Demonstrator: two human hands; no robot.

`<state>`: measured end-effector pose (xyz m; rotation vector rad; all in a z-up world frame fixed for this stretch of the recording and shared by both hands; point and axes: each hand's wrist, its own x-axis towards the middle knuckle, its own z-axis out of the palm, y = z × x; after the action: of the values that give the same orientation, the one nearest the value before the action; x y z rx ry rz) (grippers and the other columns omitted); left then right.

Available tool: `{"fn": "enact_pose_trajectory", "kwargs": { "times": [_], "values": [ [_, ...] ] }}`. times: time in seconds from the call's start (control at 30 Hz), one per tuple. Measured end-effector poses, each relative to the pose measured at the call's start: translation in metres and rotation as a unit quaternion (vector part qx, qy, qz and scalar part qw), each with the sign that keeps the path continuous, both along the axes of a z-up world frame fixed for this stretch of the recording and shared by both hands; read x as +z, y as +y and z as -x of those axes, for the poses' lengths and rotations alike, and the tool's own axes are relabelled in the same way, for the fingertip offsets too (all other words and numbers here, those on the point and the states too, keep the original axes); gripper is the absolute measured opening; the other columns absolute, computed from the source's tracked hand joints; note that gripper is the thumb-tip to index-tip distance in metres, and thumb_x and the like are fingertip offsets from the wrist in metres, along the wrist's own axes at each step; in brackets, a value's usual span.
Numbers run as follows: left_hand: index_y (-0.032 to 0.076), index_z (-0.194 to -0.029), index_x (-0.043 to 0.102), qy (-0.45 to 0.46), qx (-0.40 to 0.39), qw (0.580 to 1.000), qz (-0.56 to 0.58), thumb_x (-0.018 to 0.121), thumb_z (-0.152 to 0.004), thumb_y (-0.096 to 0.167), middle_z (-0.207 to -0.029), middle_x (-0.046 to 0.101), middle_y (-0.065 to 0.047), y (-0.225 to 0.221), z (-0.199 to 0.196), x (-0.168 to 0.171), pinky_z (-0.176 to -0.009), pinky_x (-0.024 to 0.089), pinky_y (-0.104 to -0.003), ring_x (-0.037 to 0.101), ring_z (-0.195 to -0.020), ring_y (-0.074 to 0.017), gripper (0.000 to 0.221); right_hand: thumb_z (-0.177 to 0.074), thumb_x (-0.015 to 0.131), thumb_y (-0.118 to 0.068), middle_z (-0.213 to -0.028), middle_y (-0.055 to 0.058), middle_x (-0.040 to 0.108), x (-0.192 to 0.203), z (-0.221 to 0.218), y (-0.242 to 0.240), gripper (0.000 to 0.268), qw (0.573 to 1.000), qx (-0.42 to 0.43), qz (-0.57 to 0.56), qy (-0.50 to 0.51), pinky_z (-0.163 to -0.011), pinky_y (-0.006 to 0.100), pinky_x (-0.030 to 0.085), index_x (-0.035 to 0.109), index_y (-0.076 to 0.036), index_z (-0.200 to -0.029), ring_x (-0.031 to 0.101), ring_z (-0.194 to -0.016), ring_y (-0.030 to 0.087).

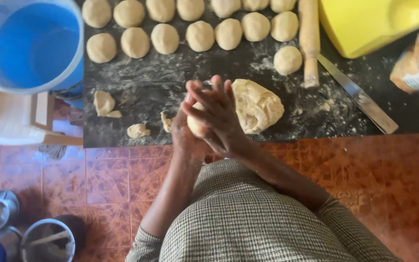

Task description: The person is portioning a large mass of dough using a knife and rolling the individual pieces into uniform balls on a floured surface.

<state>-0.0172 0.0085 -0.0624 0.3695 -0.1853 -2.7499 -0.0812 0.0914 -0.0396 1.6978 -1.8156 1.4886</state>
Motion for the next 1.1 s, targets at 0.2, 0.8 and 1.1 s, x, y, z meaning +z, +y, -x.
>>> {"fn": "enact_pose_trajectory", "kwargs": {
  "times": [0.2, 0.8, 1.1],
  "values": [
    [0.008, -0.151, 0.034, 0.193, -0.098, 0.974, -0.064, 0.038, -0.101, 0.055, -0.136, 0.057, -0.019, 0.025, 0.012, 0.044, -0.089, 0.055, -0.056, 0.065, -0.111, -0.0302, 0.068, -0.099, 0.036, -0.05, -0.154, 0.009, 0.037, -0.003, 0.004, 0.003, 0.054, 0.999, -0.019, 0.04, 0.006, -0.124, 0.039, -0.004, 0.055, -0.017, -0.138, 0.004, -0.152, 0.027],
    [0.009, -0.145, 0.038, -0.072, -0.162, 0.457, 0.872, 0.076, -0.085, 0.03, -0.142, 0.048, -0.02, 0.005, 0.084, -0.007, -0.109, 0.03, -0.047, 0.045, -0.131, -0.0358, 0.075, -0.107, 0.049, -0.024, -0.132, 0.022, 0.061, -0.015, 0.16, 0.071, 0.036, 0.96, -0.229, -0.151, 0.05, -0.113, 0.056, 0.027, 0.058, 0.001, -0.13, 0.041, -0.133, 0.039],
    [0.012, -0.096, 0.059, -0.276, -0.021, 0.503, 0.819, 0.079, -0.073, 0.032, -0.093, 0.06, -0.003, 0.014, 0.046, 0.0, -0.059, 0.044, -0.04, 0.06, -0.08, -0.0235, 0.037, -0.094, 0.073, -0.024, -0.105, 0.009, 0.062, -0.026, 0.154, 0.27, 0.028, 0.74, -0.433, -0.515, 0.02, -0.072, 0.046, 0.044, 0.052, -0.014, -0.11, 0.057, -0.096, 0.034]
  ]
}}
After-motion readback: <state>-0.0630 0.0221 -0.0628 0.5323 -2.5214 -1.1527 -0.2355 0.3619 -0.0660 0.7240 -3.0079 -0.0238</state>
